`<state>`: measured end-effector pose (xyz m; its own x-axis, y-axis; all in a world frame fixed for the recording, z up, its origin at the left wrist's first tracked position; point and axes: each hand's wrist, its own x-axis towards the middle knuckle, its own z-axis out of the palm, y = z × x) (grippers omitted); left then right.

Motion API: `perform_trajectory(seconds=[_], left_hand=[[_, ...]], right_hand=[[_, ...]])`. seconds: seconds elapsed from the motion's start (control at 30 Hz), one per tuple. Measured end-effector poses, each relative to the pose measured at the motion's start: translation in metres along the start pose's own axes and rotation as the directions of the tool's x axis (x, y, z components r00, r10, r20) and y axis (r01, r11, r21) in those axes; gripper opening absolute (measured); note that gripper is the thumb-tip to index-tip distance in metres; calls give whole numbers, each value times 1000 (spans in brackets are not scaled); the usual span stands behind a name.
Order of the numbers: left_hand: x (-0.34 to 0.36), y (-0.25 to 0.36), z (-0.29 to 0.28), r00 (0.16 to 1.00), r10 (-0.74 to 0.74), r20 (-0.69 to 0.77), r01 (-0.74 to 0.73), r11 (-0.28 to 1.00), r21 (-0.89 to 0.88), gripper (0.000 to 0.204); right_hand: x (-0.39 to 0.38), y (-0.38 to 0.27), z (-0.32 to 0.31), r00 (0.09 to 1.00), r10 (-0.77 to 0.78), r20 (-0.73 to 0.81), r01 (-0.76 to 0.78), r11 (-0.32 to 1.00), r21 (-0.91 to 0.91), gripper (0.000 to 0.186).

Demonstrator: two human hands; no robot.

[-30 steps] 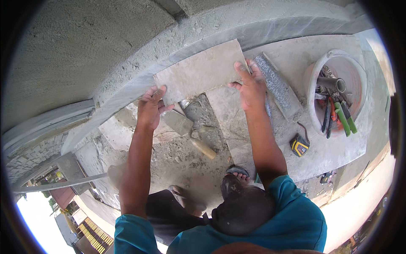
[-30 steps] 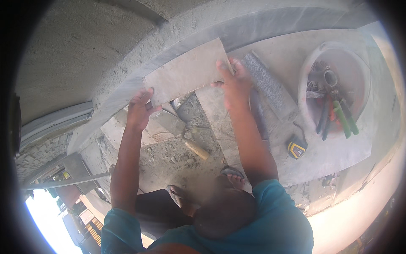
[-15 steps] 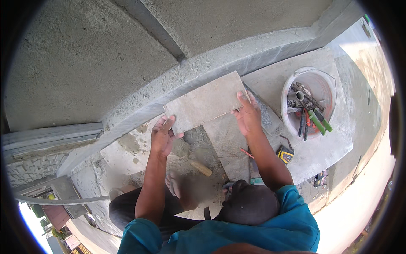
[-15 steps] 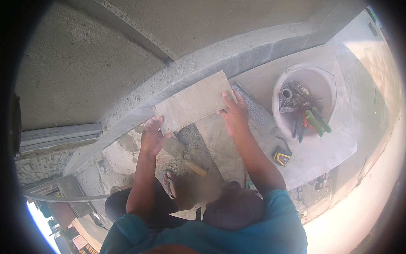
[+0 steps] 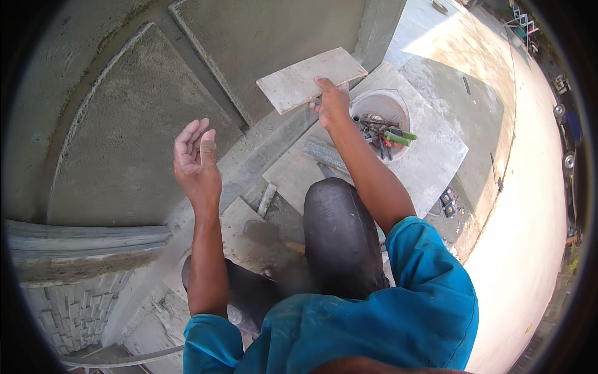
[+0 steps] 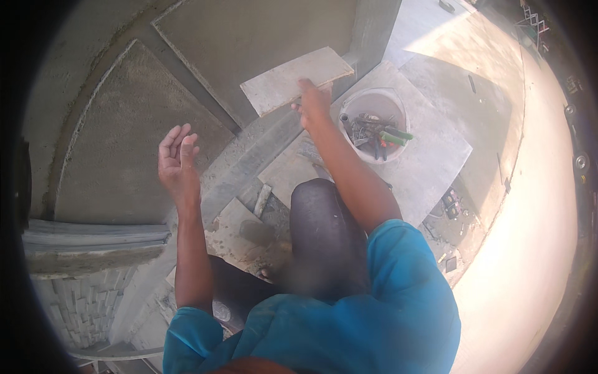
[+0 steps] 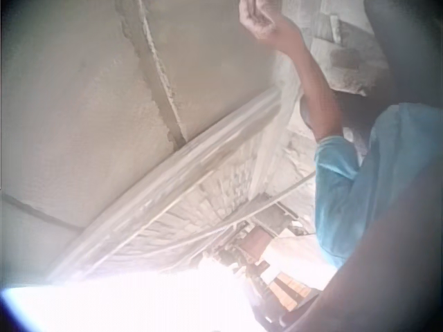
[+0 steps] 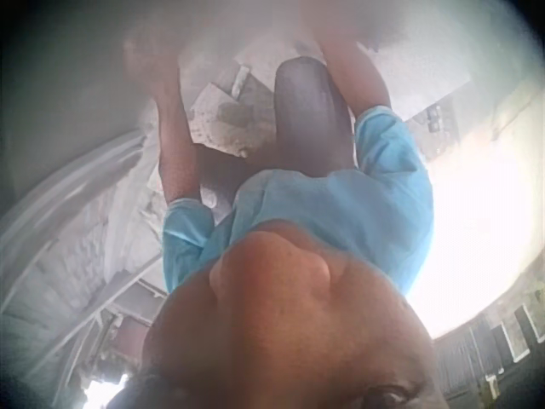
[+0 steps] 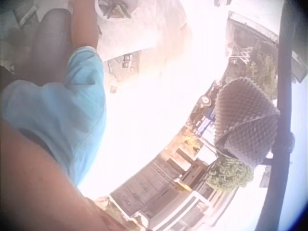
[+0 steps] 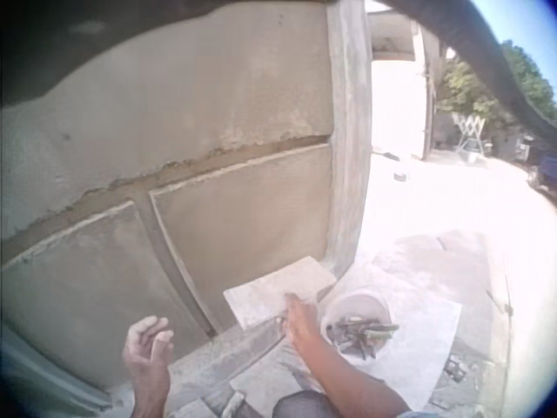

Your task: The person measures and marks a rectangular tile with a tape measure and pencil, then uses a hand saw to cut along the marked line. The person then moves indoors and uses an angle grinder to cut the tile further.

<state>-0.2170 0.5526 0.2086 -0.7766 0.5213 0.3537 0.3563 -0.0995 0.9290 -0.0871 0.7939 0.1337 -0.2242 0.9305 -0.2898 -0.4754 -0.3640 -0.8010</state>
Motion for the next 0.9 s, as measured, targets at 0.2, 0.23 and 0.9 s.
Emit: perform_trajectory(seconds=[0.2, 0.23, 0.9], left_hand=[[20, 11, -125, 864, 337, -375, -210, 917, 340, 22], [20, 14, -140, 818, 396, -418, -208, 880, 426, 22], [116, -34, -199, 501, 863, 55, -192, 50, 980, 50]], right_hand=[[26, -9, 22, 998, -60, -7, 60, 998, -13, 40], [27, -7, 28, 998, -67, -2, 67, 998, -1, 46], [99, 26, 42, 876, -342, -340, 338, 938, -74, 59]])
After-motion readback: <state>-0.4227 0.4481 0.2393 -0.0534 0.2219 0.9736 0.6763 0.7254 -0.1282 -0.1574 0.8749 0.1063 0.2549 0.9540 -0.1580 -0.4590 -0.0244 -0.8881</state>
